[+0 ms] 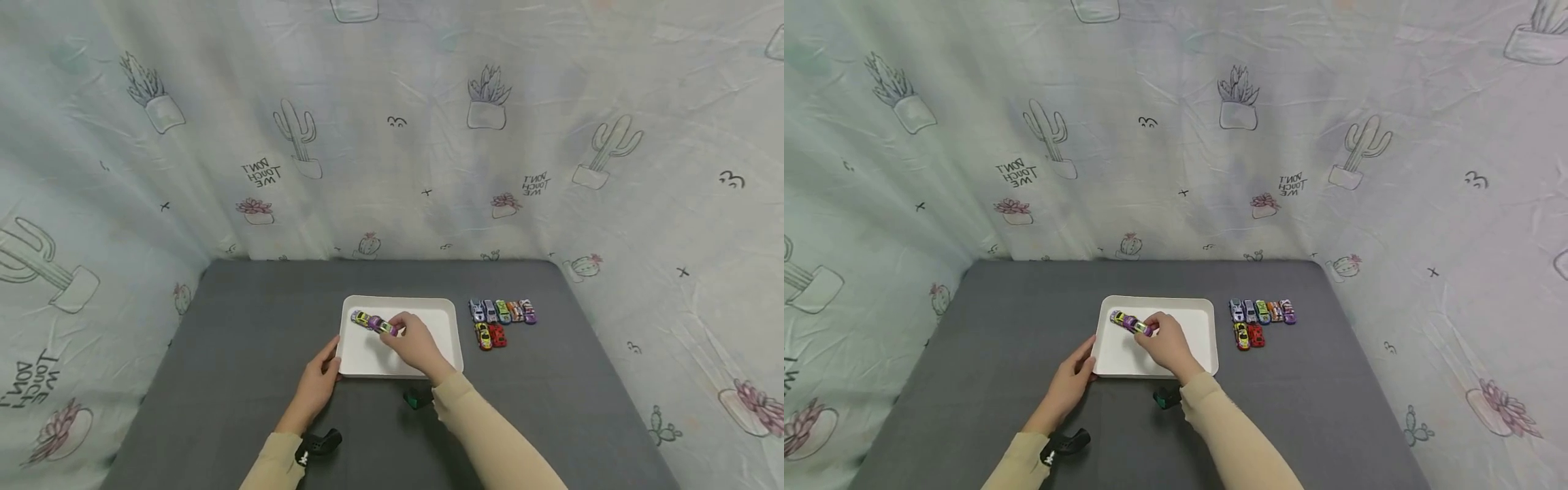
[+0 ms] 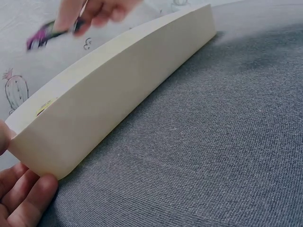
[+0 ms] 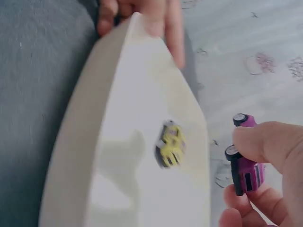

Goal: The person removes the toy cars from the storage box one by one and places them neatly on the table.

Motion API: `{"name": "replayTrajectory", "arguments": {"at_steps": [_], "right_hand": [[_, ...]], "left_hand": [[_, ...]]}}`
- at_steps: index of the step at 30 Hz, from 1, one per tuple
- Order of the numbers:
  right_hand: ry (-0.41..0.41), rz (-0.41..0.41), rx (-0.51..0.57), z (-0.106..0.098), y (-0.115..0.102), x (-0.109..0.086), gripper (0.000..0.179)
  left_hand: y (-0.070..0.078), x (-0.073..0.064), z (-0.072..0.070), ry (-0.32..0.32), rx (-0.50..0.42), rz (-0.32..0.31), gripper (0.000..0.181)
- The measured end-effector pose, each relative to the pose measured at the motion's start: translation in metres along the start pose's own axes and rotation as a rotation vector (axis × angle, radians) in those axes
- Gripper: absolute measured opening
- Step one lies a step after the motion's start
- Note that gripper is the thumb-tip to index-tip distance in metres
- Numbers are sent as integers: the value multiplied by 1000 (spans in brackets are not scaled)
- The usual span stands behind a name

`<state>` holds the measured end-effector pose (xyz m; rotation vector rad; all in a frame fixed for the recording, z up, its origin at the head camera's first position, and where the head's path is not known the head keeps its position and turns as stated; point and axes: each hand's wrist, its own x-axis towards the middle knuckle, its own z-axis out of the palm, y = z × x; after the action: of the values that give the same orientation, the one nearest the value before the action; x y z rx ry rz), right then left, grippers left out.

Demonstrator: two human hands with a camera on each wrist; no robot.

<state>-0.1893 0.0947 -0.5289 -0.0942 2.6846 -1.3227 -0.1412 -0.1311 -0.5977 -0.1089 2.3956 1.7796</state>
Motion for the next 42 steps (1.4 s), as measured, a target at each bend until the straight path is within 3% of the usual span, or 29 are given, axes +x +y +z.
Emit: {"name": "replayTrajectory", "arguments": {"at_steps": [16,42], "right_hand": [[117,92,64,-63,33,-24,38],[298,201,123,-119,101,-49,51]], "left_hand": [[-1,0,-2,-24,-4,-6,50],[3,1,-3,-20,15,-19,51]]}}
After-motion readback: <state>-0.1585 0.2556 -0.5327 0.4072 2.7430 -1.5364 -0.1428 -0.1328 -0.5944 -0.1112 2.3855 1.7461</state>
